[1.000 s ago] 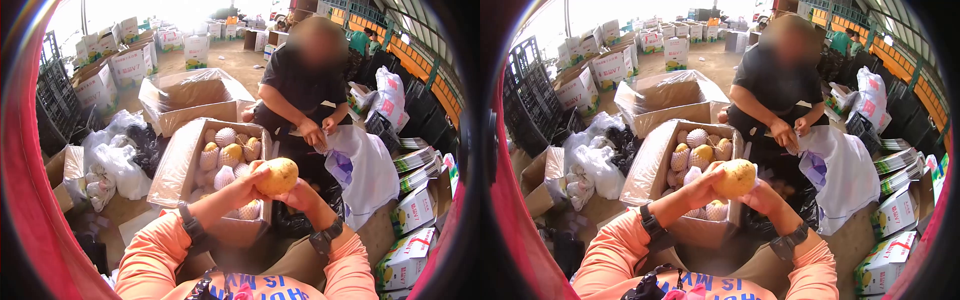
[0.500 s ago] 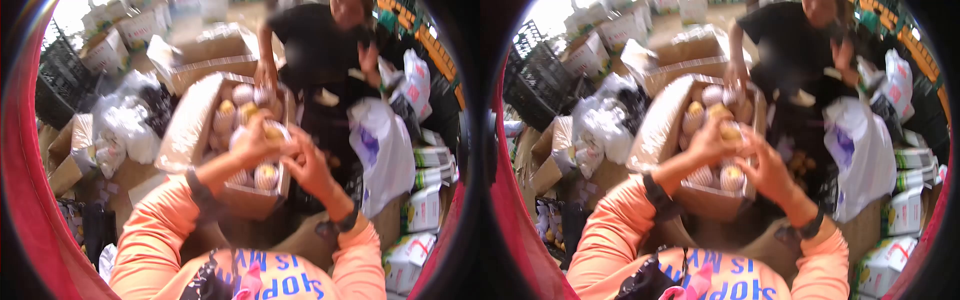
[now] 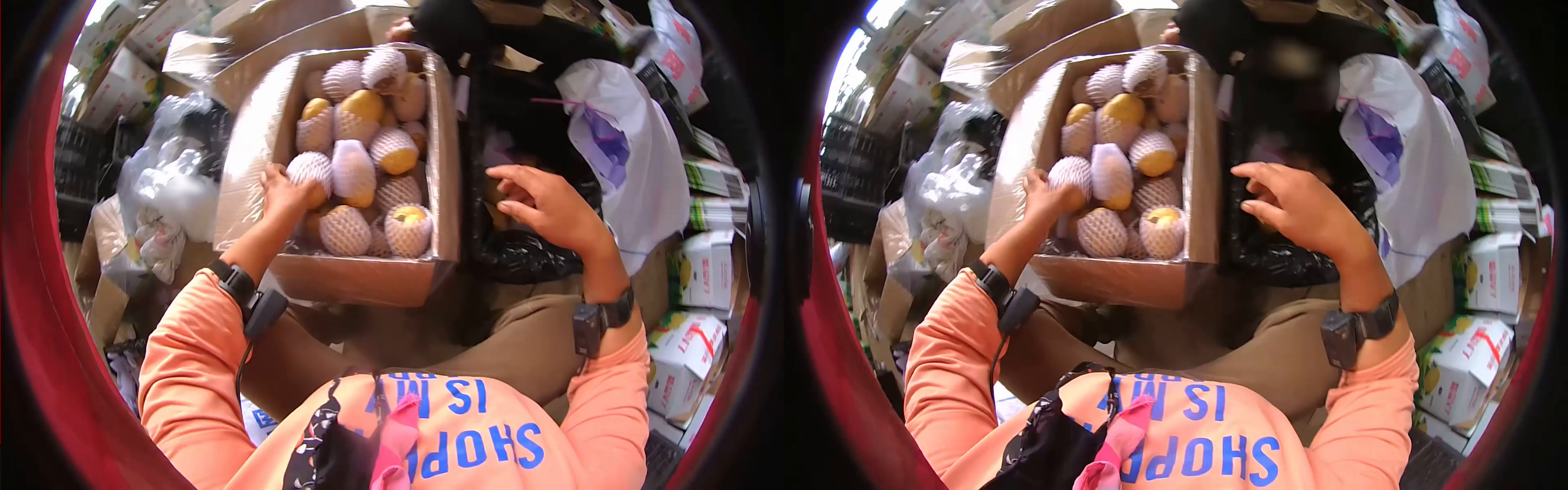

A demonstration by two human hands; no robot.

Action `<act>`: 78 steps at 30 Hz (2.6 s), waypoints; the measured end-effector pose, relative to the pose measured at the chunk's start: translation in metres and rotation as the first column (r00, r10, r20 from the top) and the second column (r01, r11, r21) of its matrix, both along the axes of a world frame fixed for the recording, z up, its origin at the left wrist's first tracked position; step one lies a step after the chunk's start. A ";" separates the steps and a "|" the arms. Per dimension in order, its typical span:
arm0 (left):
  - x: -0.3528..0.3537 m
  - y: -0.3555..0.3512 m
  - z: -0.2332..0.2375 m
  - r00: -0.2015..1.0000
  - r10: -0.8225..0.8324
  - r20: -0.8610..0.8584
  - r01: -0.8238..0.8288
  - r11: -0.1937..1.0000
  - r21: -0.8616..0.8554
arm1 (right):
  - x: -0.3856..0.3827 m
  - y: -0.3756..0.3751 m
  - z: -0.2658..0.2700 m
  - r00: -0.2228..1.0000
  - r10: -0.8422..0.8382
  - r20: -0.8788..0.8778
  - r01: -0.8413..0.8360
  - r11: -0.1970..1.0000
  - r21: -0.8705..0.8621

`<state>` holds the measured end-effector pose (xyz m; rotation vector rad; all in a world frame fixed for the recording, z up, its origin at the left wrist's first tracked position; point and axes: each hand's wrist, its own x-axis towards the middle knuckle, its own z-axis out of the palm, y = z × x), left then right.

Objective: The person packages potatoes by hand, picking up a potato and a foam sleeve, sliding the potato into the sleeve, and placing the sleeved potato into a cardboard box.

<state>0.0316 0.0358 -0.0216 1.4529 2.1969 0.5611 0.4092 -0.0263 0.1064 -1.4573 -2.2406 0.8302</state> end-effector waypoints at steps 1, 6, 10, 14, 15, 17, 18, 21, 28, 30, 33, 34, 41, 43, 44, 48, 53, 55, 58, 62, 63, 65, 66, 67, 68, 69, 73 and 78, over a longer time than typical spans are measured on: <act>0.004 -0.005 -0.010 0.993 -0.004 -0.121 0.002 1.000 -0.016 | 0.006 0.003 0.000 0.998 0.055 0.012 -0.056 0.998 0.031; -0.012 0.007 0.009 0.856 -0.332 -0.397 0.163 0.902 -0.400 | 0.055 0.009 0.021 0.985 -0.145 0.097 0.141 0.989 0.048; 0.002 0.018 0.026 0.769 -0.426 -0.477 0.141 0.840 -0.524 | 0.119 0.013 -0.020 0.908 -0.419 -0.010 0.419 0.907 -0.044; 0.028 0.010 0.069 0.551 -0.610 -0.569 0.270 0.776 -0.570 | 0.173 0.010 -0.141 0.794 -0.210 0.571 0.284 0.958 -0.043; 0.032 0.011 0.072 0.618 -0.564 -0.548 0.298 0.813 -0.500 | 0.167 0.016 -0.153 0.876 0.007 0.483 0.125 0.963 -0.241; 0.042 0.014 0.067 0.706 -0.466 -0.533 0.318 0.881 -0.350 | 0.142 0.039 -0.175 0.950 -0.087 0.300 0.177 0.942 -0.286; 0.056 0.010 0.073 0.781 -0.431 -0.452 0.374 0.902 -0.215 | 0.144 0.059 -0.215 0.939 -0.086 0.334 0.106 0.993 -0.043; 0.089 0.012 0.076 0.854 -0.459 -0.243 0.460 0.886 -0.058 | 0.122 0.112 -0.248 0.823 -0.275 0.497 0.367 0.925 -0.096; 0.128 0.030 0.067 0.776 -0.626 0.070 0.604 0.771 0.200 | 0.166 0.159 -0.456 0.728 -0.400 0.557 0.198 0.900 0.387; 0.137 0.035 0.059 0.777 -0.626 0.066 0.577 0.751 0.322 | 0.181 0.171 -0.410 0.746 -0.305 0.592 0.239 0.952 0.189; 0.152 0.035 0.063 0.783 -0.610 0.125 0.484 0.723 0.494 | 0.114 0.118 -0.224 0.826 -0.488 0.282 0.499 0.866 0.035; 0.159 0.034 0.067 0.779 -0.597 0.192 0.422 0.726 0.543 | 0.103 0.108 -0.187 0.888 -0.453 0.078 0.447 0.890 0.084; 0.197 0.012 0.067 0.605 -0.761 0.236 0.588 0.626 0.512 | 0.018 0.059 -0.055 0.892 0.087 -0.443 -0.075 0.996 0.044; 0.189 0.021 0.055 0.630 -0.722 0.285 0.529 0.668 0.524 | 0.010 0.063 -0.059 0.882 0.151 -0.446 -0.128 0.988 0.081; 0.186 0.023 0.054 0.639 -0.628 0.445 0.418 0.768 0.484 | 0.008 0.063 -0.061 0.728 0.030 -0.685 -0.141 0.984 -0.108; 0.147 0.041 0.043 0.526 -0.282 0.803 0.190 0.958 0.213 | 0.050 0.071 -0.099 0.876 -0.063 -0.478 -0.207 0.846 -0.492; 0.079 0.072 -0.008 0.909 -0.373 0.186 0.299 0.895 0.333 | 0.204 0.072 -0.209 0.499 0.019 0.866 0.285 0.941 -0.185; 0.080 0.070 0.005 0.921 -0.371 0.120 0.312 0.886 0.344 | 0.208 0.069 -0.205 0.543 -0.240 0.805 0.403 0.915 0.001; 0.105 0.060 0.040 0.920 -0.380 -0.094 0.389 0.866 0.315 | 0.174 0.100 -0.231 0.790 -0.031 0.613 0.224 0.945 -0.240; 0.117 0.058 0.057 0.920 -0.379 -0.099 0.388 0.848 0.361 | 0.157 0.095 -0.330 0.817 0.049 0.575 0.190 0.918 -0.347; 0.117 0.058 0.059 0.917 -0.387 -0.101 0.394 0.831 0.392 | 0.158 0.092 -0.354 0.844 -0.060 0.532 0.177 0.969 -0.171; 0.112 0.058 0.050 0.884 -0.420 0.205 0.289 0.836 0.467 | 0.140 0.101 -0.308 0.797 0.017 0.604 0.178 0.949 -0.261; 0.115 0.058 0.047 0.889 -0.413 0.200 0.285 0.838 0.465 | 0.134 0.102 -0.291 0.738 0.085 0.669 0.206 0.917 -0.343; 0.123 0.056 0.048 0.809 -0.406 0.425 0.210 0.876 0.435 | 0.137 0.102 -0.315 0.742 0.087 0.664 0.196 0.920 -0.339; 0.128 0.055 0.052 0.694 -0.376 0.614 0.136 0.906 0.400 | 0.144 0.109 -0.358 0.764 -0.052 0.643 0.315 0.900 -0.301; 0.124 0.054 0.044 0.649 -0.349 0.676 0.159 0.931 0.328 | 0.139 0.129 -0.380 0.779 -0.185 0.599 0.411 0.872 -0.266; 0.135 0.046 0.068 0.673 -0.165 0.721 0.220 0.975 0.018 | 0.106 0.111 -0.352 0.797 -0.304 0.522 0.362 0.932 -0.011; 0.130 0.043 0.047 0.750 -0.512 0.418 0.377 0.851 0.366 | 0.101 0.111 -0.284 0.660 -0.599 0.454 0.681 0.732 -0.026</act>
